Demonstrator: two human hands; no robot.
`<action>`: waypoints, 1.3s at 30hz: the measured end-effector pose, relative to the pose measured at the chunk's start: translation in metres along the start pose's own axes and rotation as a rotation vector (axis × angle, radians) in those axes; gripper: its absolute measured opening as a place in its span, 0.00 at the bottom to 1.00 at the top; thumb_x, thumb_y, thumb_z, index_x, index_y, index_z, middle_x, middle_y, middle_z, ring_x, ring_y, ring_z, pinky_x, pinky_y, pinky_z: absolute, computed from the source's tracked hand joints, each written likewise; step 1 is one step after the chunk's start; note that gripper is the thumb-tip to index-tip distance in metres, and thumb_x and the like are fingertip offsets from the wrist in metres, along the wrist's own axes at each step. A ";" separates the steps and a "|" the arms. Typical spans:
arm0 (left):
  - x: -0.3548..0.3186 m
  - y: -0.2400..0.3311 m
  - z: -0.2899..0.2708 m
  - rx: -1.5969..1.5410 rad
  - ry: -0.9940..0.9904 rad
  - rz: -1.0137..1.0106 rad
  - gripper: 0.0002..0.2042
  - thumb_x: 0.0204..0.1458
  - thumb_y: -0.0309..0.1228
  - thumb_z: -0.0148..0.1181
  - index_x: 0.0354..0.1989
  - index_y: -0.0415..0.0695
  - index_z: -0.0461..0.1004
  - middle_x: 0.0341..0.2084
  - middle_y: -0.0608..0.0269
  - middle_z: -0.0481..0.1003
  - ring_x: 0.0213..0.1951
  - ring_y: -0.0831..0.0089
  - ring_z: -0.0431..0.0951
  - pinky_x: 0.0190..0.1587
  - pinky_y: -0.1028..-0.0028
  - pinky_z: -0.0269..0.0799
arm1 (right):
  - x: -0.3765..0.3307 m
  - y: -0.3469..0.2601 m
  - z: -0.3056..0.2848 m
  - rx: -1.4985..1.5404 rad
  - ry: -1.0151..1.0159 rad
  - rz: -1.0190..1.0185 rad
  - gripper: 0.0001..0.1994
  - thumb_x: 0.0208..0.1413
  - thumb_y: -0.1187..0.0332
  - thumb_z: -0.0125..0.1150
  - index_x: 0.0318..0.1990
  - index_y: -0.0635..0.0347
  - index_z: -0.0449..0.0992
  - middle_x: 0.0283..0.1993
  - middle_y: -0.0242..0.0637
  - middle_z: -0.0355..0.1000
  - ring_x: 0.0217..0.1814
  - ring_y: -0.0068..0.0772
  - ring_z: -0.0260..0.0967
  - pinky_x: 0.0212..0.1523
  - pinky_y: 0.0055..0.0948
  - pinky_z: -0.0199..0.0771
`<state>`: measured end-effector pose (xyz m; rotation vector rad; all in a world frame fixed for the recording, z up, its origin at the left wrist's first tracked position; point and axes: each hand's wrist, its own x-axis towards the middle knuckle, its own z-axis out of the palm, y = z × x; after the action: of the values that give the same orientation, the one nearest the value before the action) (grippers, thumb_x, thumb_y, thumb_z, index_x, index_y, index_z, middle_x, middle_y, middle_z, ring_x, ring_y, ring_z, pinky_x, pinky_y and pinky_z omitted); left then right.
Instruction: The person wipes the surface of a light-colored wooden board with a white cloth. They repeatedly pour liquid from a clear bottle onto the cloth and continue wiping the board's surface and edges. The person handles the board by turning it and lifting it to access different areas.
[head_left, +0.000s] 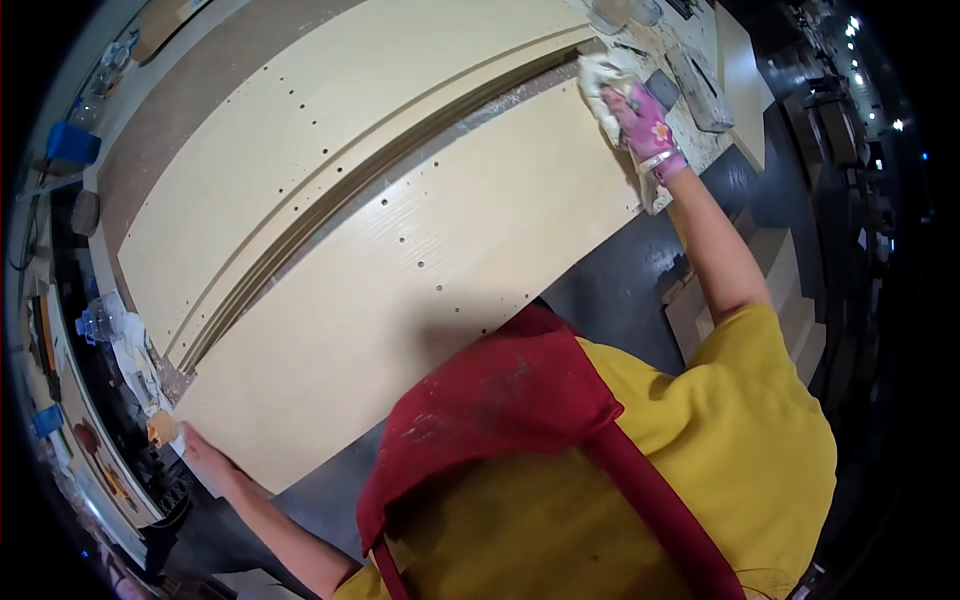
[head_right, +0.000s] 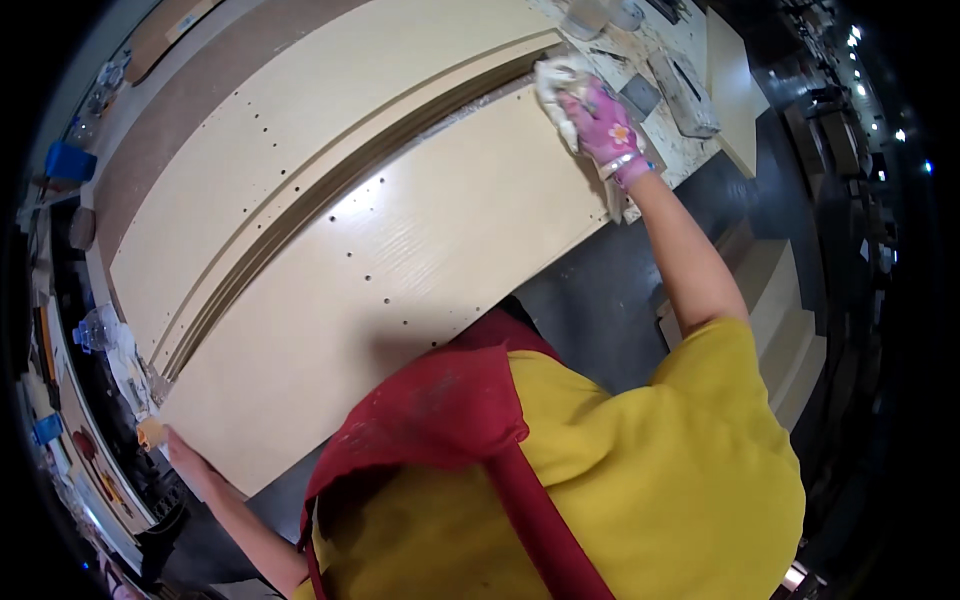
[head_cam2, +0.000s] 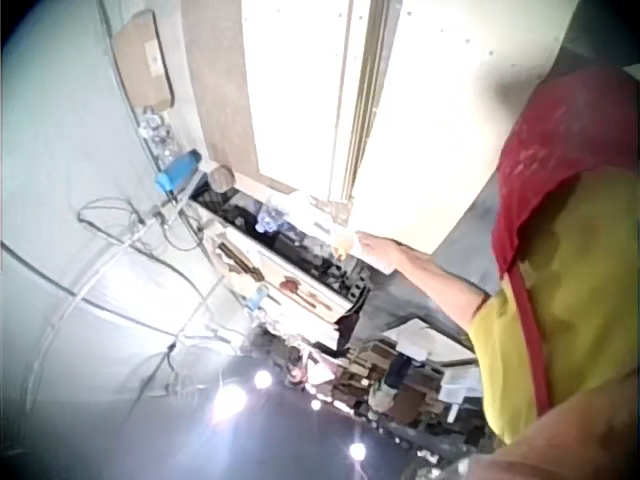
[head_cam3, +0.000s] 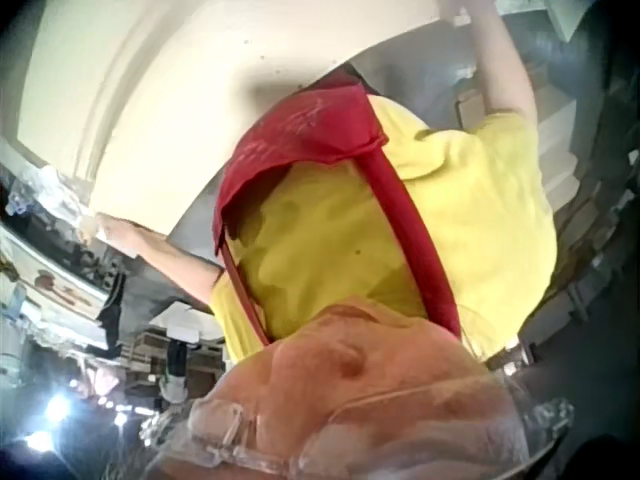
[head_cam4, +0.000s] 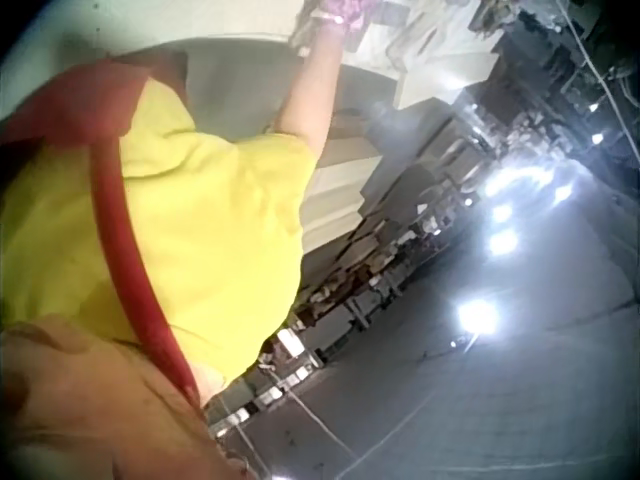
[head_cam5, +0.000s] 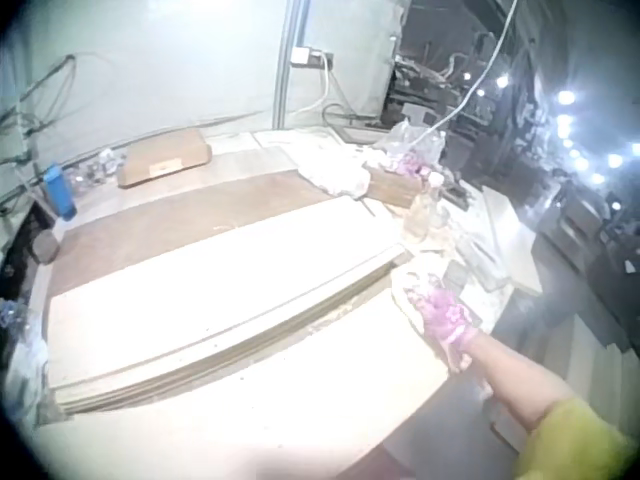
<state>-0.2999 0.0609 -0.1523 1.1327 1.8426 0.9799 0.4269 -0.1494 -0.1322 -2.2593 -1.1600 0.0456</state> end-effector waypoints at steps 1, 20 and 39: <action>-0.011 0.031 -0.002 0.060 0.026 0.030 0.23 0.60 0.45 0.46 0.50 0.34 0.70 0.40 0.58 0.75 0.38 0.70 0.76 0.41 0.73 0.73 | 0.005 -0.019 -0.005 0.004 -0.022 -0.173 0.19 0.54 0.55 0.56 0.52 0.50 0.72 0.45 0.47 0.72 0.48 0.51 0.69 0.47 0.38 0.69; -0.008 0.050 0.015 0.096 0.600 0.263 0.29 0.63 0.49 0.34 0.49 0.31 0.69 0.44 0.51 0.73 0.42 0.65 0.73 0.47 0.67 0.68 | 0.029 -0.126 -0.080 -0.147 -0.321 -0.239 0.30 0.46 0.54 0.65 0.55 0.59 0.68 0.58 0.46 0.65 0.63 0.44 0.59 0.62 0.35 0.58; 0.002 -0.011 0.020 -1.057 0.077 0.327 0.32 0.58 0.53 0.41 0.60 0.36 0.55 0.51 0.49 0.65 0.51 0.60 0.68 0.54 0.64 0.64 | -0.164 -0.586 0.150 0.288 -0.760 -1.204 0.19 0.63 0.59 0.37 0.50 0.65 0.67 0.37 0.53 0.70 0.37 0.47 0.72 0.40 0.42 0.73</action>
<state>-0.2869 0.0641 -0.1713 0.7058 0.9001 1.8766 -0.1464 0.0612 0.0103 -0.9832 -2.5125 0.5686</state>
